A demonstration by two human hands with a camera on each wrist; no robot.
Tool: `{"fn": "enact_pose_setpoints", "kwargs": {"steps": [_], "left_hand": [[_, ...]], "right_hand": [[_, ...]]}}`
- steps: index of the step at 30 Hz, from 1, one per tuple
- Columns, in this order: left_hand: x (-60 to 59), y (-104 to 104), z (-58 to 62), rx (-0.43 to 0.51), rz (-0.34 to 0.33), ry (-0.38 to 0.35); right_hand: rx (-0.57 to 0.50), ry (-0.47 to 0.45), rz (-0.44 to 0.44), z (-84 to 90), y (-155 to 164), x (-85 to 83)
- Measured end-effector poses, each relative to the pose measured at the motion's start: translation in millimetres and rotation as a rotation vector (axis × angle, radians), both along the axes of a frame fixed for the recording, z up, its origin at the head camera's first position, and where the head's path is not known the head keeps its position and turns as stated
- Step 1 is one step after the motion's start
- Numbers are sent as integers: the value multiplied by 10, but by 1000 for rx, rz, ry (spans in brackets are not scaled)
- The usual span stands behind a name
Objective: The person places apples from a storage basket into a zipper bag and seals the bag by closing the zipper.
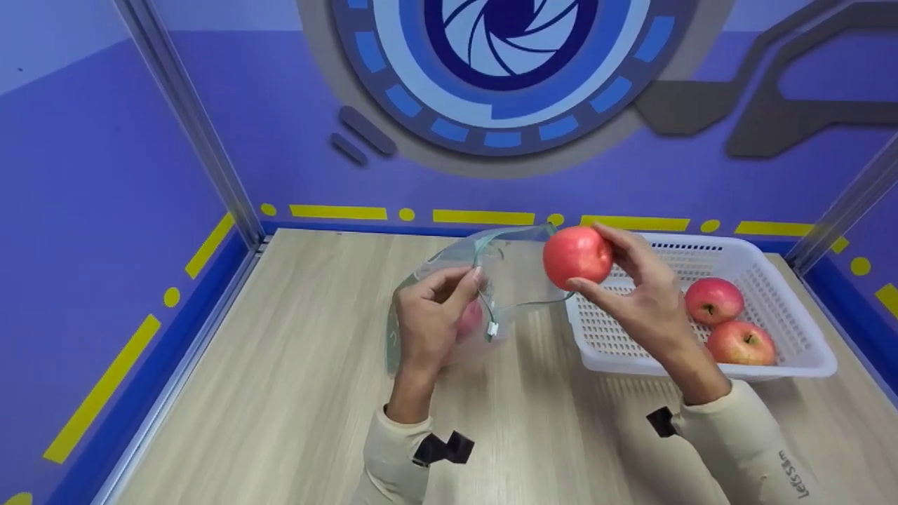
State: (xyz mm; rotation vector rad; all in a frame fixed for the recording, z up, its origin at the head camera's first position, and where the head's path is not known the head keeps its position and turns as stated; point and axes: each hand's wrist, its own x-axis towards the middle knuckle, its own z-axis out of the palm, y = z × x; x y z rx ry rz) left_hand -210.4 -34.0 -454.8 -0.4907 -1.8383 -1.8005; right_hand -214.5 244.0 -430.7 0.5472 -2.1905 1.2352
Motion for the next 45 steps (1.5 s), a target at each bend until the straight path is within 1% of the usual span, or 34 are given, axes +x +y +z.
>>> {"fn": "enact_pose_setpoints", "kwargs": {"steps": [4,10,16,23,27,32,35,41,45], "left_hand": [[11,7,3,7,-12,16],[11,25,13,18,-30,16],[25,31,42,27,-33,14],[41,25,44,43,-30,0],[34,25,46,48,-19,-4],[29,22,53,53,0,-15],[18,20,50,58,12,-16],[-2,11,25,35,32,-28],[-7,-1,12,36,30,-28]], "right_hand": [[77,-1,-13,-101,-100,-56],[124,-21,-19,-217,-177,-138],[146,-33,-30,-258,-209,-181],[150,-61,15,-348,-243,-215],[168,-32,35,-365,-253,-227],[177,21,16,-352,-254,-231],[184,36,17,-354,-252,-229],[182,9,16,-359,-248,-209],[167,-3,11,-358,-238,-211]]}}
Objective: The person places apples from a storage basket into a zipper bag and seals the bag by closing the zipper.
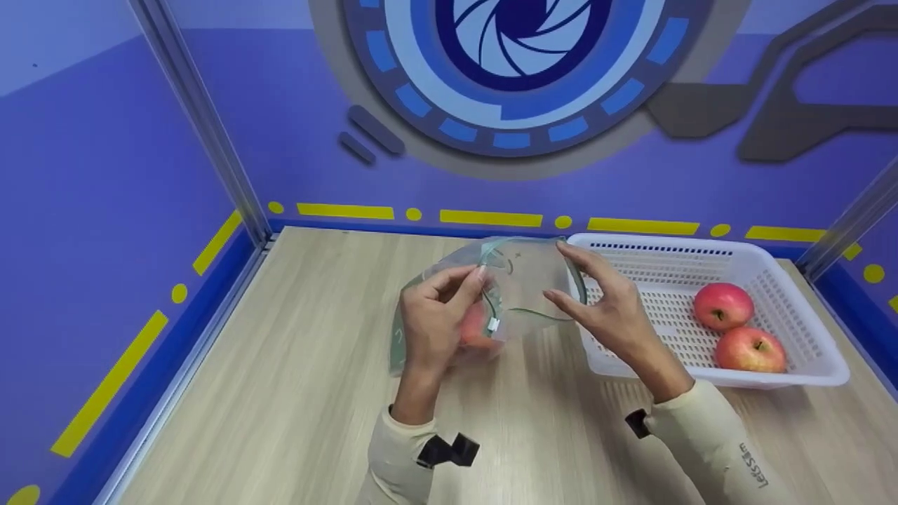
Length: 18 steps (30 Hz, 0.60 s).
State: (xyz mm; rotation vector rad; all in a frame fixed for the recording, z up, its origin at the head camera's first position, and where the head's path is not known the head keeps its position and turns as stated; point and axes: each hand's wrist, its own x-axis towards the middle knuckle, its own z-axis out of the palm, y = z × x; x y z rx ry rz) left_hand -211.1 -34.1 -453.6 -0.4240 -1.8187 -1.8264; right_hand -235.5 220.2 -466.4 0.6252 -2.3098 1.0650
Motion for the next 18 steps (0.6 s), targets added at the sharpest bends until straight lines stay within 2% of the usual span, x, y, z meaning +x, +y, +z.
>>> {"fn": "enact_pose_setpoints", "kwargs": {"steps": [7,12,18], "left_hand": [[-17,-10,-10,-9,-1,12],[-16,-7,-4,-20,2,11],[-21,-6,-8,-19,-4,6]], "right_hand": [[-26,17,23,4,63,6],[-37,0,-12,17,157,51],[-130,-8,-17,44,338,80]]}}
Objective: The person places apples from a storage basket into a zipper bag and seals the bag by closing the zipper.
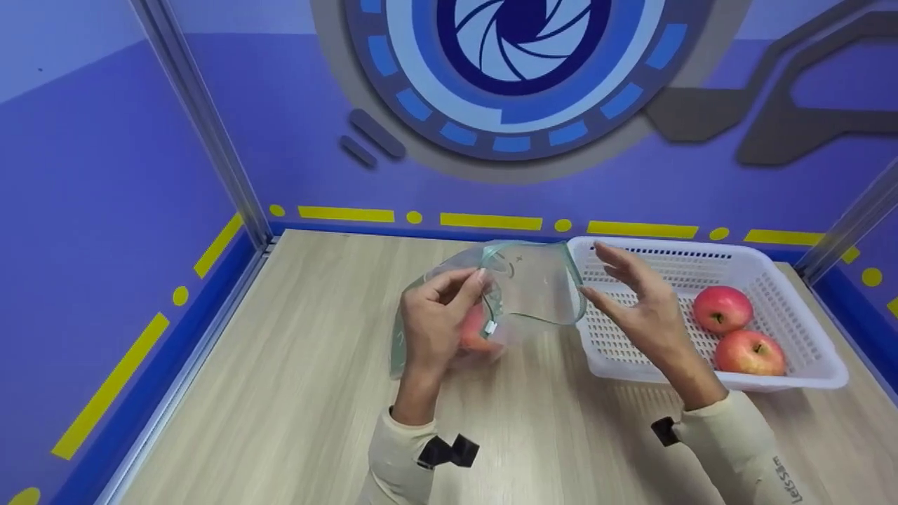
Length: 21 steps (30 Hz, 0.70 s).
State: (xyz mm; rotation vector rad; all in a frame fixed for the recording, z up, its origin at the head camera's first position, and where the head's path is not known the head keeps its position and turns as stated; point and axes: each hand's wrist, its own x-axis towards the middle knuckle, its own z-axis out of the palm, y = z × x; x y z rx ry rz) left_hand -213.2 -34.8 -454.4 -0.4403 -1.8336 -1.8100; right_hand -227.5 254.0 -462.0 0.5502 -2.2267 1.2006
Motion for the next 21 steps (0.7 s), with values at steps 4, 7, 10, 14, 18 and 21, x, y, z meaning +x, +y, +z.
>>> {"fn": "enact_pose_setpoints", "kwargs": {"steps": [4,7,10,14,18,21], "left_hand": [[0,0,5,1,4,-16],[-8,1,1,-2,11,-12],[-14,-2,-10,-4,17,-9],[-12,-3,-15,-2,18,-12],[-2,-2,-3,1,6,-19],[-2,-3,2,7,-1,-29]], "right_hand": [[-59,-36,-15,-14,147,14],[-84,-67,-45,-49,279,24],[-106,-93,-76,-83,415,28],[-75,-141,-174,-125,620,31],[-59,-223,-293,-177,860,25],[-81,-274,-346,-218,1027,16]]}}
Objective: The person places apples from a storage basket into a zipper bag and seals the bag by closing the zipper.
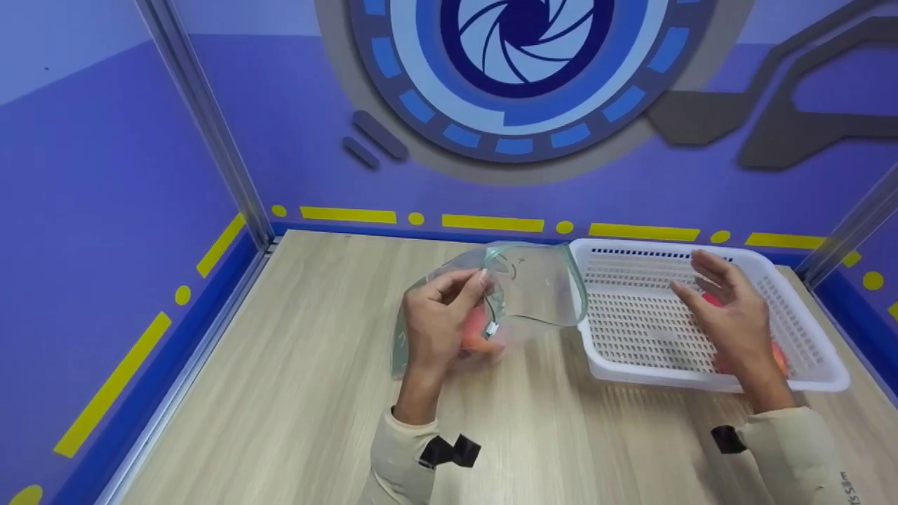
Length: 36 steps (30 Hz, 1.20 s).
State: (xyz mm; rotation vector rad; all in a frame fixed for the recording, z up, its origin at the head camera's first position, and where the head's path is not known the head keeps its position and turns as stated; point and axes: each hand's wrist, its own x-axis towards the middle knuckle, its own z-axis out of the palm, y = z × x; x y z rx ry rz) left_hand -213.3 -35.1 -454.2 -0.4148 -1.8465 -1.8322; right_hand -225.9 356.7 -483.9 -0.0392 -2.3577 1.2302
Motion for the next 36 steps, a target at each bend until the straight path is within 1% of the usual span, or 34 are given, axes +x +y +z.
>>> {"fn": "enact_pose_setpoints", "kwargs": {"steps": [2,7,12,16,23,27,31,36], "left_hand": [[-4,-2,-6,2,1,-7],[-9,-2,-8,4,0,-10],[-13,5,-9,19,-12,1],[-20,11,-12,22,-20,5],[-23,12,-13,27,-26,11],[-19,18,-14,27,-33,19],[-19,21,-15,26,-36,28],[-17,13,-17,18,-26,26]], "right_hand": [[-17,-19,-26,-29,87,-8],[-6,-107,-85,-121,267,-11],[3,-181,-113,-205,460,-21],[10,-238,-136,-212,609,-60],[29,-350,-126,-226,804,-143],[52,-380,-109,-236,852,-177],[53,-416,-92,-244,870,-206],[49,-473,-106,-274,893,-213]]}}
